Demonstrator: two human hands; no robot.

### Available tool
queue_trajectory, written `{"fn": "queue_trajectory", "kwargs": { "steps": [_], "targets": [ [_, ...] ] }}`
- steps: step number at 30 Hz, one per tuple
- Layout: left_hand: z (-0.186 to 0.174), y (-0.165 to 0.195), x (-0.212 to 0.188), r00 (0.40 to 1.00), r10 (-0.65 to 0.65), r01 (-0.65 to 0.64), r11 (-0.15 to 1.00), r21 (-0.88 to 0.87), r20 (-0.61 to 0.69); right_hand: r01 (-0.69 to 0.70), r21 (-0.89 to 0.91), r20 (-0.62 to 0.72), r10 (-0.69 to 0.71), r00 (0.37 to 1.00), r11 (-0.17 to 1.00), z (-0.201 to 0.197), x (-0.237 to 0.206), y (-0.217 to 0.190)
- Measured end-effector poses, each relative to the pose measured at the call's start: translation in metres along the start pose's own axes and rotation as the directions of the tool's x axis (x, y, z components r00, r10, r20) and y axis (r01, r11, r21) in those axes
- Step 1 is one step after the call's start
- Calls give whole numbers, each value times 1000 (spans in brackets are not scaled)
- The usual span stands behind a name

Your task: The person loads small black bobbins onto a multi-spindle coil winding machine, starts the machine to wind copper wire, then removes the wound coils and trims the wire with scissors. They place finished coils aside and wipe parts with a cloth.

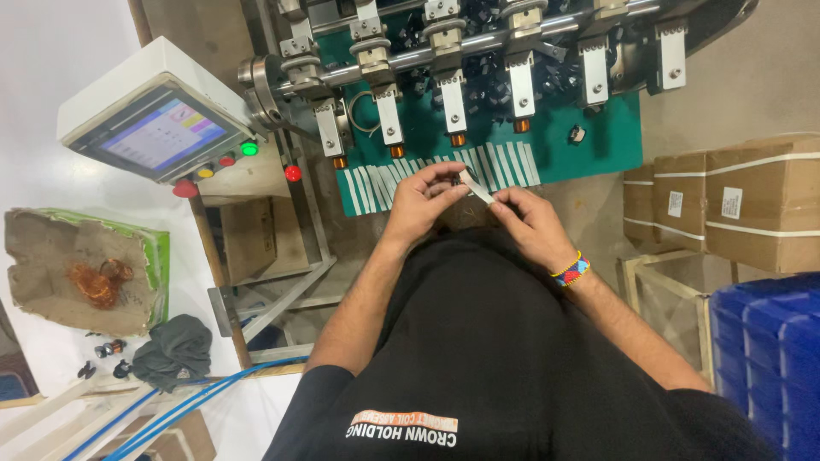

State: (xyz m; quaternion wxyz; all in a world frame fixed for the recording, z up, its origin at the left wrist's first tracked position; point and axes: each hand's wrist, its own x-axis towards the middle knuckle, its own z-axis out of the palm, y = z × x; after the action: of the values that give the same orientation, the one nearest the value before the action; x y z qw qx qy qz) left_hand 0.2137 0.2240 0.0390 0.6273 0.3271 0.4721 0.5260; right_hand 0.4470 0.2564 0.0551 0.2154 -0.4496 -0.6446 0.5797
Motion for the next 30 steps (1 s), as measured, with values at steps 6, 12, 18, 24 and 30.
{"fn": "queue_trajectory", "kwargs": {
  "steps": [6,12,18,24,30],
  "targets": [
    [-15,-8,-5,916,-281,389,795,-466,286,363,-590,-188,-560,807,721,23,20,-32],
    [-26,-21,-8,921,-140,346,724,-597,364,393,-538,-181,-558,810,746,41,28,-31],
    [-29,-24,-6,975,-89,57,986,158,204,192,-235,-162,-233,959,953,26,27,-17],
    [-5,-11,-3,982,41,-148,770,621,183,13,-184,16,-10,1000,983,-1,35,-4],
    [25,-1,9,971,129,-233,690,685,200,111,-306,21,-109,994,946,-24,45,-9]
  ]
}}
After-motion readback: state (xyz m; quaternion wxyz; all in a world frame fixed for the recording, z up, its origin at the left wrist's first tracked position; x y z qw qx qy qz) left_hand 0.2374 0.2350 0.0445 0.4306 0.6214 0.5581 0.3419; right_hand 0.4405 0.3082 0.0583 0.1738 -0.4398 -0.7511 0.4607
